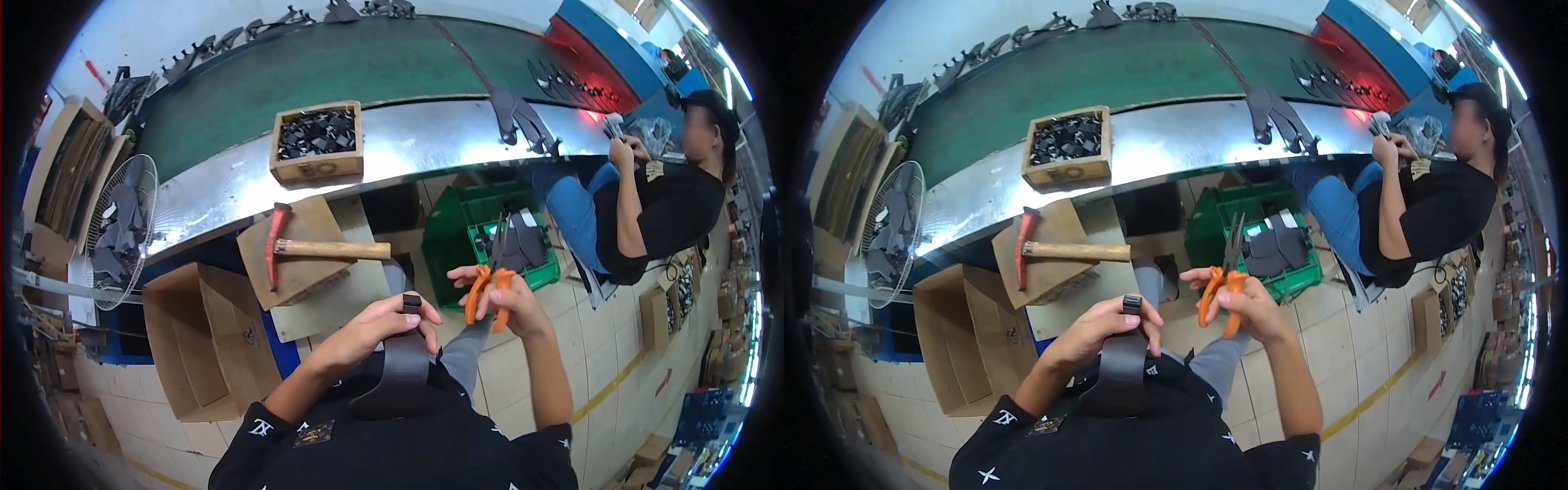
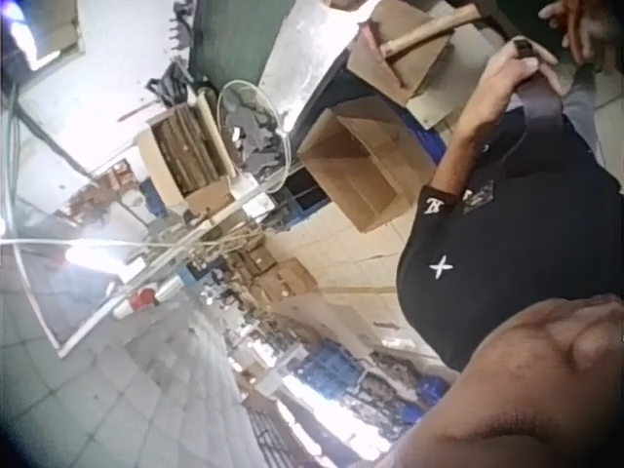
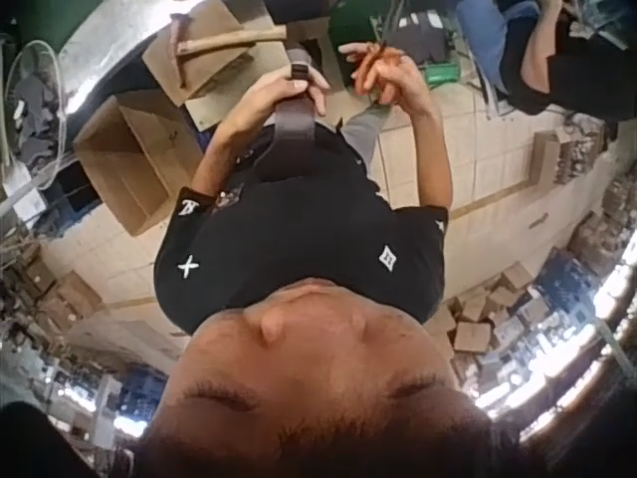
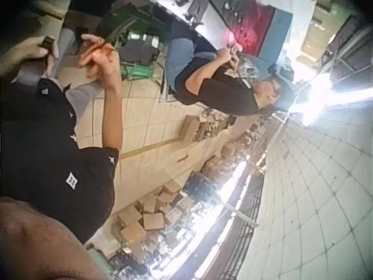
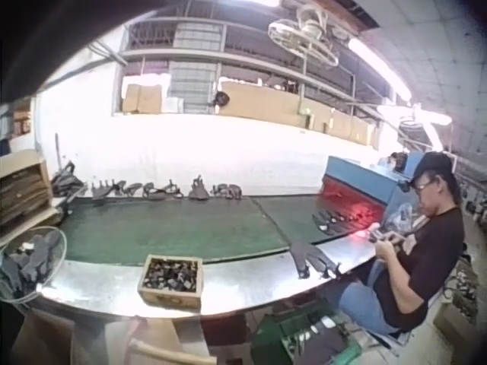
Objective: Manually attaching components to shoe soles using a hammer and pliers in a factory setting.
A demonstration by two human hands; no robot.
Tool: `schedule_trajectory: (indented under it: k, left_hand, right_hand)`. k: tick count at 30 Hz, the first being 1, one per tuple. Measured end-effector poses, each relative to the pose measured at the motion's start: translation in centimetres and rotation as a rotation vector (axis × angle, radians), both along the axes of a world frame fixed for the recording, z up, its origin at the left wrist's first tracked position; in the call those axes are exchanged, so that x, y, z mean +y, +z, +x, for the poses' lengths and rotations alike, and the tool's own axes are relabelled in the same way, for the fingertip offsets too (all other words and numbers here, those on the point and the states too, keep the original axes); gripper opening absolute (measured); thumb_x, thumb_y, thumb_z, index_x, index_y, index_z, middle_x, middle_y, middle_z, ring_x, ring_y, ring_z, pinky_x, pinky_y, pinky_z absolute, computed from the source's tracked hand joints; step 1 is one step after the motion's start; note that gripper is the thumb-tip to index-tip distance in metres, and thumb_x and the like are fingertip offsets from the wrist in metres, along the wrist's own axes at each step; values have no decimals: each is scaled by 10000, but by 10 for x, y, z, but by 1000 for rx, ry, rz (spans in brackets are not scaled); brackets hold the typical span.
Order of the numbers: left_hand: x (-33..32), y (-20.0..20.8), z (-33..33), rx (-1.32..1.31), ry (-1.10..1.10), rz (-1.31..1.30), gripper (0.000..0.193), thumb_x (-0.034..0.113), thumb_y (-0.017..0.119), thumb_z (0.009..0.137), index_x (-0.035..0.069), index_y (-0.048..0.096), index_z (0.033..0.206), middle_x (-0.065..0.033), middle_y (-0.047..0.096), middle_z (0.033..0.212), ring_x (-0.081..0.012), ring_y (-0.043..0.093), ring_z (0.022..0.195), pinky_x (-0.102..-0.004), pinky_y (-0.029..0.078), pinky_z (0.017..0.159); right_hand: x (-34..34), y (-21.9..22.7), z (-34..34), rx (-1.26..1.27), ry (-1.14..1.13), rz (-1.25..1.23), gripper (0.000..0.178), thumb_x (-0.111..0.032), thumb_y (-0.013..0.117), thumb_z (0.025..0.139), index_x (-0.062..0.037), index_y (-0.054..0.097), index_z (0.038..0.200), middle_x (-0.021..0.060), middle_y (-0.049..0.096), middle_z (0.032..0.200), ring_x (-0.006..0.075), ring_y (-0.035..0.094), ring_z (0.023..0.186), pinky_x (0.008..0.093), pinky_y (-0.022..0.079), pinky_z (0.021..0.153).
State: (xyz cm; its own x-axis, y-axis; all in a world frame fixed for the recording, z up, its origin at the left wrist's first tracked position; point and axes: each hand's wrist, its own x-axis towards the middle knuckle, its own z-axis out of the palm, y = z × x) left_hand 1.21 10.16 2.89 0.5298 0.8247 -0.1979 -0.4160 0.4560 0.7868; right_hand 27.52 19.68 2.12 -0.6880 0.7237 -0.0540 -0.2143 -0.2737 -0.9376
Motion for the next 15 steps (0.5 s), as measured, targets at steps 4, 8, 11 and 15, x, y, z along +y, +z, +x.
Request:
schedule_trajectory:
  k: [4,8,11,15]
  left_hand:
    - [6,-2,10,-9,-62,-8,293,236,518,967,-20,605,1082,-156,689,938,-222,655,920,-320,475,890]
    - [7,2,18,-4,-98,-28,283,235,521,966,-17,615,1051,-157,686,921,-224,655,922,-324,481,879]
    - [5,2,21,-4,-116,-10,281,238,517,971,-16,610,1046,-159,685,917,-221,652,918,-324,483,869]
    - [3,2,20,-6,-87,-51,275,243,522,976,-13,604,1032,-155,681,922,-217,641,919,-323,480,869]
  right_hand:
    - [-17,48,31,-478,116,126,144,-86,657,846,17,713,928,143,584,1317,238,609,1101,370,463,993]
    - [-24,76,39,-610,308,467,176,-37,620,816,-22,699,972,161,502,1379,301,479,1284,408,419,1041]
    - [-28,86,35,-694,381,522,142,-69,633,836,-12,681,958,161,505,1372,307,486,1276,422,400,1060]
    - [-29,93,33,-721,381,461,162,-128,642,873,-20,669,991,163,492,1390,319,489,1270,440,370,1078]
